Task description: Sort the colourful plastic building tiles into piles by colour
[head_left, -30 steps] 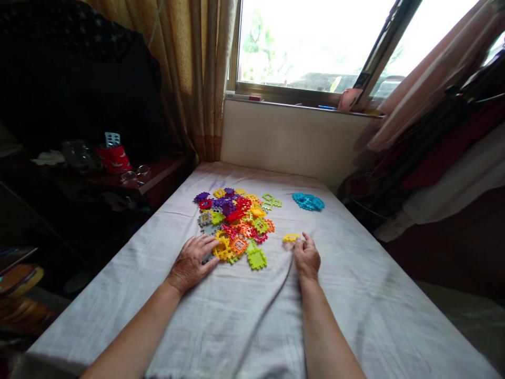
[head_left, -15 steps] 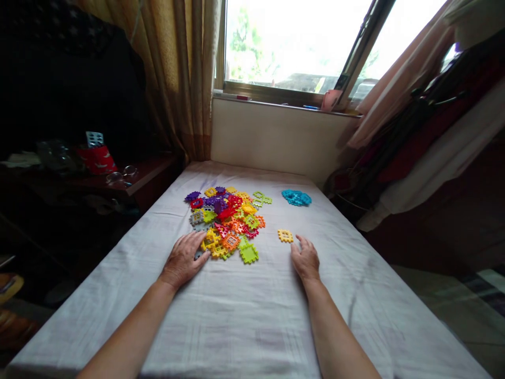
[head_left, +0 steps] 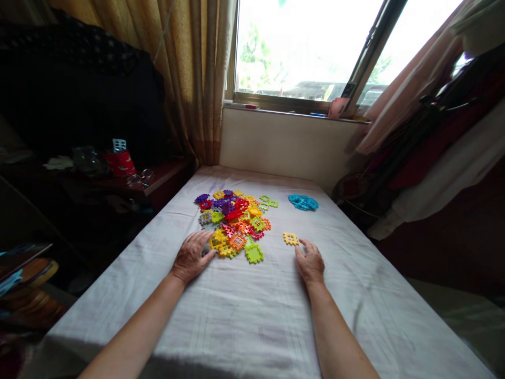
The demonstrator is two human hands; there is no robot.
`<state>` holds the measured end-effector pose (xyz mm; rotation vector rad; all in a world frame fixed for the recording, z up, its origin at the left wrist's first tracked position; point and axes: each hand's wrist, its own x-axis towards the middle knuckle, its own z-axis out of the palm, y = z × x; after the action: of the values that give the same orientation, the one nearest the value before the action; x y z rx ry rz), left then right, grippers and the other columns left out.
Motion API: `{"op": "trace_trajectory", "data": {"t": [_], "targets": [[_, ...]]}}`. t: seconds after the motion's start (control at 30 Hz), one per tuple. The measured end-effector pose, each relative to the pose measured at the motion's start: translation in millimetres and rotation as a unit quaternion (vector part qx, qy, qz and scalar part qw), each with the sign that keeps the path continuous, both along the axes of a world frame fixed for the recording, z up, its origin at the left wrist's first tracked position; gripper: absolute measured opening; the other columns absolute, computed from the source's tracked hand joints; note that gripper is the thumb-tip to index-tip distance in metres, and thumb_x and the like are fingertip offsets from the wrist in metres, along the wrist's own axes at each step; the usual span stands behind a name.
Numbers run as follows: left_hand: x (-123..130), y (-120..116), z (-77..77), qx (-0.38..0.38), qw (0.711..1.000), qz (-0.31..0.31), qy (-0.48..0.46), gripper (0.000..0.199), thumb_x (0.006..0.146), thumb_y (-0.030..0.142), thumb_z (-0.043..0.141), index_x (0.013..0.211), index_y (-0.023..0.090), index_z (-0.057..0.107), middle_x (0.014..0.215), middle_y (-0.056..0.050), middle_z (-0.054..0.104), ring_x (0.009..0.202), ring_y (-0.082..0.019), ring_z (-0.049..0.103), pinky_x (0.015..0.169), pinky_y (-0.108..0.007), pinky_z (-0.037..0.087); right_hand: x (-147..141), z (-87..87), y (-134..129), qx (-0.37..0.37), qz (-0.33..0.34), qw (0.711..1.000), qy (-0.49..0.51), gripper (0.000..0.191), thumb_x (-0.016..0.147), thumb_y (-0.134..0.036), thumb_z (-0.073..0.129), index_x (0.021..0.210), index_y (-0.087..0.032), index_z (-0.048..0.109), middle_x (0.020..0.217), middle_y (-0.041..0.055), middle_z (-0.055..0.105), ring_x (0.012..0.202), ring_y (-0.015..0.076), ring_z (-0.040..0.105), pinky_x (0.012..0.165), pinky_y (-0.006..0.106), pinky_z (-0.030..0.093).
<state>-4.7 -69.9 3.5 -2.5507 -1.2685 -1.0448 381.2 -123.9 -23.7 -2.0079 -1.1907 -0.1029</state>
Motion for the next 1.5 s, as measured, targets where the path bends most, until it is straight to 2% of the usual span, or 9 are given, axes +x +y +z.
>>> {"op": "trace_trajectory", "data": {"t": [0.3,0.6,0.8,0.9,1.03,1.13,1.3,1.4,1.5], "targets": [[1.5,-7.6,2.9,0.011,1.0,0.008,0.013,0.067,0.083,0.036,0.068,0.143,0.023,0.042,0.128,-0.012,0.065,0.117,-0.028,0.062,0.105,-0.048,0.048,-8.2,10.7,-4.4,0.07,0.015,0.997,-0.035,0.034,0.083,-0.026,0.046,0.103,-0.017,0.072,0.11,0.0129,0.07,0.103,0.026,0.062,0.095,0.04,0.045],[15.6,-13.1,10.3,0.02,0.998,-0.04,0.036,0.061,0.086,0.032,0.067,0.143,0.028,0.046,0.132,-0.011,0.065,0.126,-0.029,0.058,0.11,-0.051,0.045,-90.3,40.8,-16.1,0.142,0.251,0.941,-0.179,0.025,0.096,-0.028,0.05,0.101,-0.023,0.073,0.097,0.0055,0.073,0.1,0.0209,0.062,0.095,0.036,0.042],[52.5,-19.8,12.8,0.035,0.991,-0.117,0.052,0.056,0.092,0.027,0.057,0.146,0.028,0.043,0.133,-0.008,0.065,0.133,-0.026,0.052,0.115,-0.052,0.04,-100.8,40.3,-16.5,0.131,0.32,0.927,-0.148,0.035,0.095,-0.033,0.051,0.124,-0.02,0.065,0.097,0.0075,0.074,0.096,0.0216,0.064,0.09,0.037,0.048],[73.0,-22.1,11.8,0.033,0.985,-0.151,0.074,0.054,0.093,0.024,0.055,0.146,0.027,0.043,0.135,-0.008,0.064,0.134,-0.026,0.051,0.116,-0.051,0.038,-102.9,39.4,-18.5,0.135,0.339,0.926,-0.1,0.035,0.094,-0.033,0.051,0.124,-0.019,0.064,0.096,0.0076,0.074,0.089,0.02,0.067,0.086,0.035,0.052],[87.0,-21.6,12.3,0.044,0.98,-0.175,0.086,0.059,0.092,0.023,0.056,0.149,0.028,0.038,0.139,-0.008,0.061,0.137,-0.025,0.048,0.117,-0.05,0.037,-105.5,37.7,-18.8,0.129,0.319,0.939,-0.015,0.025,0.092,-0.03,0.05,0.105,-0.021,0.07,0.086,0.005,0.074,0.071,0.0159,0.067,0.073,0.028,0.055],[78.2,-10.7,16.8,0.075,0.983,-0.152,0.067,0.063,0.093,0.031,0.058,0.151,0.027,0.034,0.148,-0.01,0.052,0.143,-0.028,0.04,0.117,-0.051,0.035,-86.0,40.2,-9.9,0.132,0.243,0.96,0.043,0.027,0.091,-0.037,0.051,0.1,-0.02,0.071,0.08,0.0039,0.073,0.062,0.0145,0.064,0.064,0.026,0.053],[30.9,36.9,20.9,0.067,0.997,-0.017,-0.026,0.06,0.095,0.039,0.051,0.15,0.026,0.032,0.147,-0.012,0.051,0.139,-0.029,0.045,0.115,-0.051,0.037,-15.0,46.6,21.0,0.047,0.046,0.994,0.082,0.033,0.086,-0.043,0.052,0.099,-0.021,0.072,0.076,0.0033,0.073,0.065,0.0173,0.065,0.062,0.027,0.049],[2.3,67.0,15.1,0.031,0.992,0.065,-0.1,0.055,0.094,0.044,0.047,0.144,0.022,0.042,0.14,-0.014,0.057,0.13,-0.029,0.053,0.112,-0.049,0.041,12.9,40.4,35.3,-0.009,0.006,0.999,0.048,0.033,0.085,-0.039,0.052,0.101,-0.021,0.073,0.081,0.0049,0.073,0.072,0.0186,0.064,0.068,0.029,0.049],[-14.5,83.6,6.5,-0.016,0.976,0.142,-0.162,0.056,0.091,0.048,0.047,0.138,0.017,0.048,0.136,-0.017,0.06,0.125,-0.03,0.058,0.108,-0.046,0.045,17.9,28.3,37.9,-0.031,0.0,0.999,-0.021,0.041,0.085,-0.041,0.053,0.114,-0.017,0.071,0.11,0.0133,0.07,0.099,0.0244,0.064,0.087,0.036,0.049]]}}
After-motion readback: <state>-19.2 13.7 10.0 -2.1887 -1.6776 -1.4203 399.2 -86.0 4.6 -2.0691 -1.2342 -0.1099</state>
